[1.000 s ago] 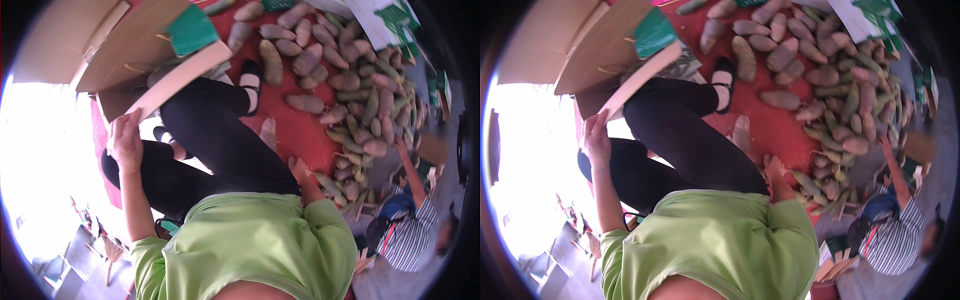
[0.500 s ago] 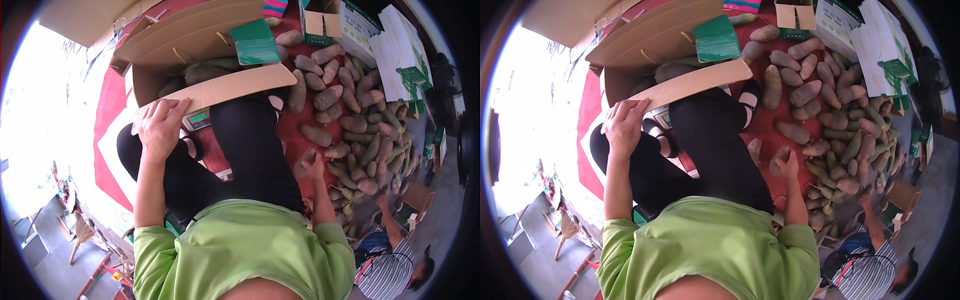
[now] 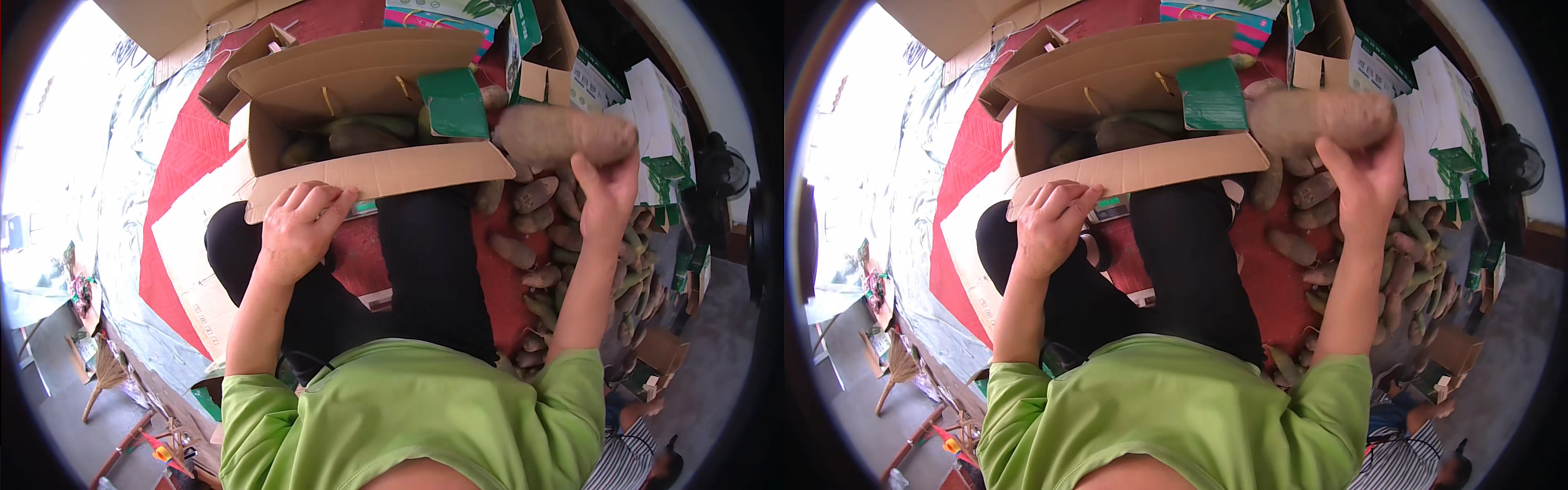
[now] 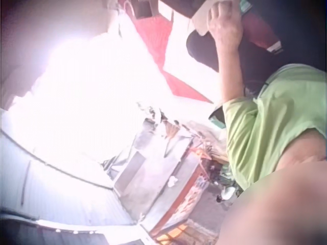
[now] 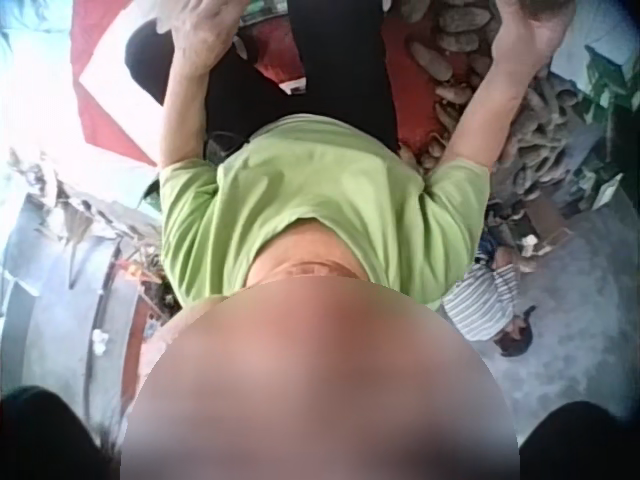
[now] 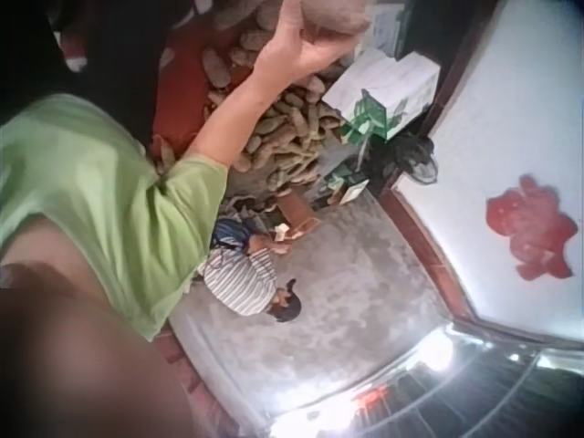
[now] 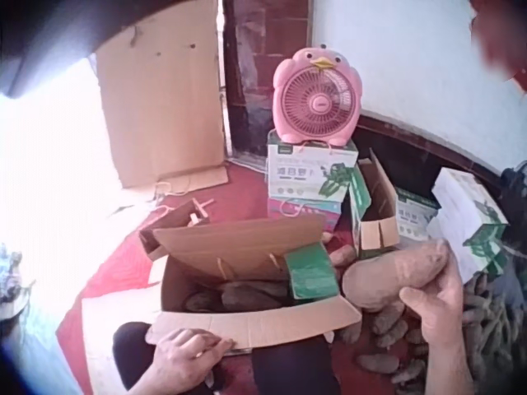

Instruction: Sorting and weighing long root vegetables into cardboard boxes.

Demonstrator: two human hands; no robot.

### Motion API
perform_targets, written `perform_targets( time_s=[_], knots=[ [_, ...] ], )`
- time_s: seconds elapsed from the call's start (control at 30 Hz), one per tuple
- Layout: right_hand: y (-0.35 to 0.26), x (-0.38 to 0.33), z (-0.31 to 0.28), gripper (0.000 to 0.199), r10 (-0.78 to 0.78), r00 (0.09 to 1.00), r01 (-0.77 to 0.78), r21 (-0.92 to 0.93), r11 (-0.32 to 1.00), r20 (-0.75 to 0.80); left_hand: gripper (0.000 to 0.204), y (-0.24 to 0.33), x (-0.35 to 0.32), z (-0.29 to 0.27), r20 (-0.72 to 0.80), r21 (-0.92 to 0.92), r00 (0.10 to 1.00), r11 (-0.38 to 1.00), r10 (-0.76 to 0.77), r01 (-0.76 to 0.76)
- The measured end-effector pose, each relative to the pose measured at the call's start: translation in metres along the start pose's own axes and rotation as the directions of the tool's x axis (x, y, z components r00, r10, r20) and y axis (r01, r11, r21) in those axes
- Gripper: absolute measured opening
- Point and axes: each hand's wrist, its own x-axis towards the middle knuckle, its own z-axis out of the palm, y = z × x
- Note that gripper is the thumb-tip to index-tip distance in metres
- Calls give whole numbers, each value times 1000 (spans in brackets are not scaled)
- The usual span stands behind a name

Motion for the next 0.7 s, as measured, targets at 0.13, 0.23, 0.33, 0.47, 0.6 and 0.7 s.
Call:
perform_targets(
  time_s=[0.13, 0.23, 0.33, 0.47, 0.6, 0.7],
  knots=[
    [-9, 42, 70, 57, 14, 983, -36, 115, 993, 184, 30, -2, 0, -3, 13, -18, 999, 999, -34, 34],
    [19, 59, 118, 56, 99, 943, -128, 72, 989, 317, 29, -2, 5, -3, -7, -35, 1000, 999, -28, 28],
    [49, 58, 167, 62, 193, 908, -225, 43, 973, 371, 29, -3, 5, -3, -10, -43, 1000, 999, -29, 29],
    [70, 54, 212, 53, 460, 775, -493, -41, 869, 432, 30, -3, 6, -3, -2, -34, 1000, 999, -28, 28],
    [56, 58, 213, 47, 627, 610, -448, -442, 777, 485, 30, -4, 3, -3, -14, -40, 1000, 999, -26, 26],
    [52, 60, 177, 42, 419, 702, -249, -354, 902, 576, 27, -3, 4, -4, -17, -45, 998, 997, -60, 59]
  ],
)
